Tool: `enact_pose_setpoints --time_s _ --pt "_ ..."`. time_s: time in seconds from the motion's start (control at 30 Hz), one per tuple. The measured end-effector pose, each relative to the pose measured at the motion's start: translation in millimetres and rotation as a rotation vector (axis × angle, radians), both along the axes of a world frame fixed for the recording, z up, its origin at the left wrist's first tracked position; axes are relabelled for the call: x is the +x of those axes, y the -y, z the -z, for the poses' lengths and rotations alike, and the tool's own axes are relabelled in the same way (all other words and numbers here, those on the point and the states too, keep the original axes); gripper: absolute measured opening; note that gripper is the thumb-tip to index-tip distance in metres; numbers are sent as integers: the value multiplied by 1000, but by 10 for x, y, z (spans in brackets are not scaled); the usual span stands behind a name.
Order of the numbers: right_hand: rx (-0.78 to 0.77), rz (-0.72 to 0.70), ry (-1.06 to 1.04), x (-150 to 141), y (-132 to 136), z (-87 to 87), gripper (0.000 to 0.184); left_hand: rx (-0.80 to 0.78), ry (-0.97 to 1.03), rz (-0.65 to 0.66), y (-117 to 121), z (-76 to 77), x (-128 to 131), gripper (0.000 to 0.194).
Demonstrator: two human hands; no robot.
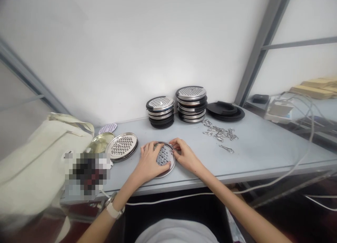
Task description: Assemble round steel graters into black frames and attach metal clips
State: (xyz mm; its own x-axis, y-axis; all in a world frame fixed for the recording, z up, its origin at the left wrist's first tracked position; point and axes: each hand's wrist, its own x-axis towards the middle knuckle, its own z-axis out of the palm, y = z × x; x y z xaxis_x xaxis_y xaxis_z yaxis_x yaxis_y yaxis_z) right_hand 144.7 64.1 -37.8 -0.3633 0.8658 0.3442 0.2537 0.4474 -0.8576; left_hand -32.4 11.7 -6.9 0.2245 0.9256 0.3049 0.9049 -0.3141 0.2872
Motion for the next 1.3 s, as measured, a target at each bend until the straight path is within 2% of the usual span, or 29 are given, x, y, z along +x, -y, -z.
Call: enact_pose_setpoints --time_s 0.5,0.67,0.9,1.13,1.3 --pt "33 -5 -13 -21 10 -14 18 -44 14 112 14 -42 -48 47" --pt "1 -12 -9 -20 13 -15 19 -47 12 131 9 -55 -42 43" --pt "-80 -29 -37 -12 -15 12 24 -9 -21 110 8 -36 -25 38" --pt "-69 -21 -35 -22 -20 24 23 32 -44 76 18 -35 -6 32" --pt "-59 -16 -30 -27 -11 15 22 40 -45 45 -4 -9 7 35"
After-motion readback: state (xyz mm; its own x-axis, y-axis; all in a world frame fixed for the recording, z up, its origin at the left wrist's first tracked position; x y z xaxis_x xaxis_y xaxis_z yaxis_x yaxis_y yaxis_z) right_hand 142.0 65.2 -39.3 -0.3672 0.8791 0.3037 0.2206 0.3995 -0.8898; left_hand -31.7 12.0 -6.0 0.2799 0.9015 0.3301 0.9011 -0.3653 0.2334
